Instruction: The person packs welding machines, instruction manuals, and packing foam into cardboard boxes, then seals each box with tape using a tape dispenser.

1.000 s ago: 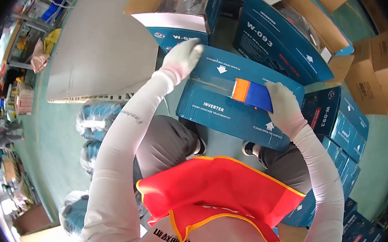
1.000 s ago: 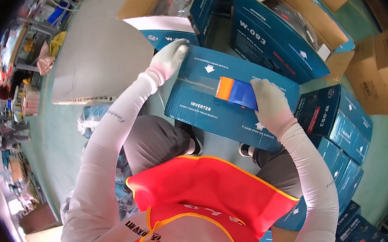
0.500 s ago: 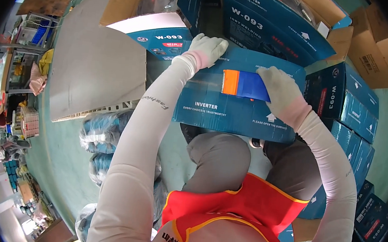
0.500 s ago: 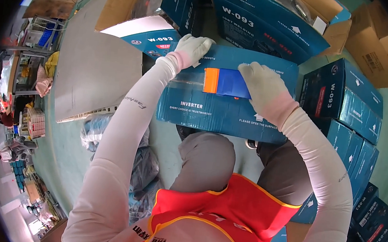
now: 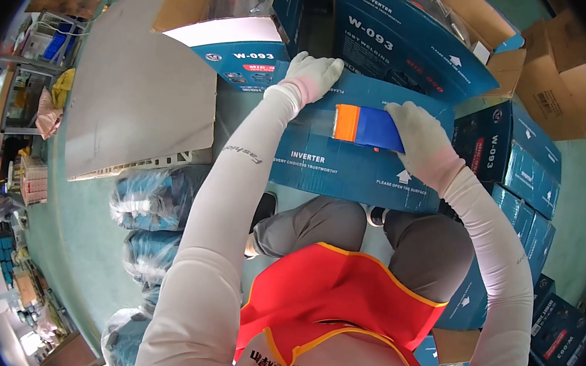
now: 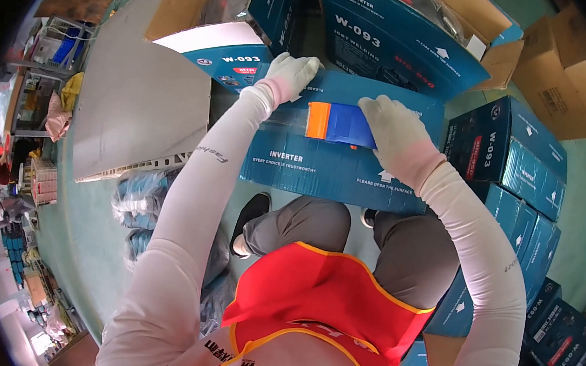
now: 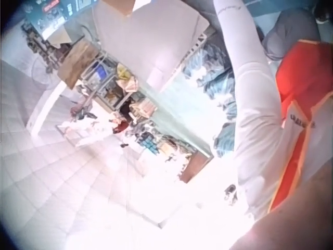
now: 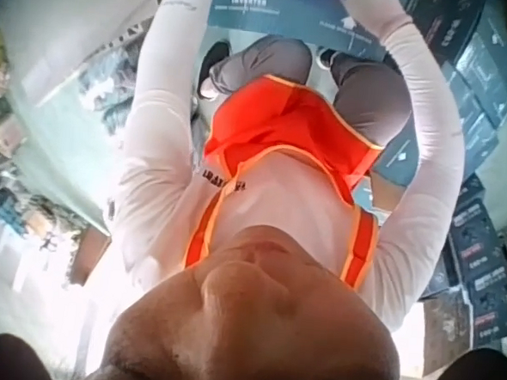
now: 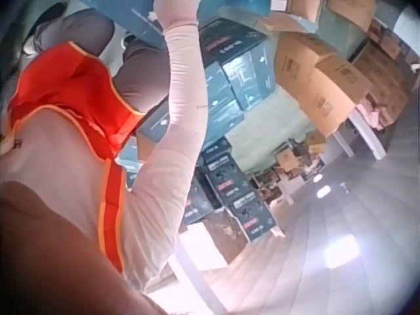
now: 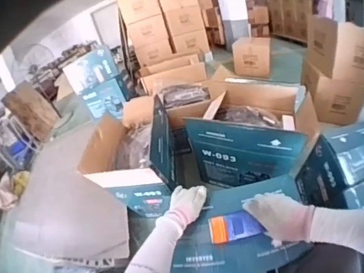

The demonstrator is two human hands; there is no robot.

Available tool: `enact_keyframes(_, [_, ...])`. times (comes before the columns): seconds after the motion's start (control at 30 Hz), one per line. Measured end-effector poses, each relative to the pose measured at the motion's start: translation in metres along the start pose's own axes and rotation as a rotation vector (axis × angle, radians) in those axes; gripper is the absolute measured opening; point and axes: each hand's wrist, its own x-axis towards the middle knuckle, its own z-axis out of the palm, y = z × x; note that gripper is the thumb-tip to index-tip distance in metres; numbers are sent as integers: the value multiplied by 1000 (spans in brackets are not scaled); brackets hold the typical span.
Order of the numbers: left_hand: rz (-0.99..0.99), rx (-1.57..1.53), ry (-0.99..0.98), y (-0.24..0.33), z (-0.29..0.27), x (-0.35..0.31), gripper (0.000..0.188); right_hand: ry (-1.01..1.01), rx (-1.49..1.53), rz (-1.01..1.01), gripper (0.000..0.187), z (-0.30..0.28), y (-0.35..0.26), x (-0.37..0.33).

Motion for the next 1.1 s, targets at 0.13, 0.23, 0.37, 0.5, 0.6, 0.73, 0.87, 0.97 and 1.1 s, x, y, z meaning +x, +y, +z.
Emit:
enact_keyframes(0.13, [-38, 49, 72, 7, 8, -1, 29, -40, 10, 13, 53, -4, 5, 0])
enact_keyframes(0.23, [50, 67, 172, 11, 12, 4, 36, -56, 129, -30, 57, -9, 22, -5])
enact_keyframes(0.37, [74, 263, 60, 0, 10, 10, 23, -178, 41, 27, 68, -46, 57, -25])
enact_keyframes(0.5, [92, 235, 135, -16, -2, -10, 34, -246, -43, 77, 76, -70, 108, -76])
enact_keyframes(0.6, [20, 66, 138, -3, 7, 7, 40, -234, -85, 77, 76, -49, 140, -124])
enact_keyframes(0.73, [-25, -213, -65, 103, 2, 46, 43, -291, 19, 176, 80, -11, 140, -151])
enact_keyframes(0.87, [573, -185, -60, 185, 22, 92, 40, -283, 73, 163, 94, -15, 139, -138])
enact_keyframes(0.97, [872, -10, -170, 224, 35, 118, 29, -247, 101, 138, 80, -10, 145, -143])
enact_keyframes(1.1, [869, 81, -164, 216, 43, 119, 28, -211, 90, 117, 90, -12, 162, -162])
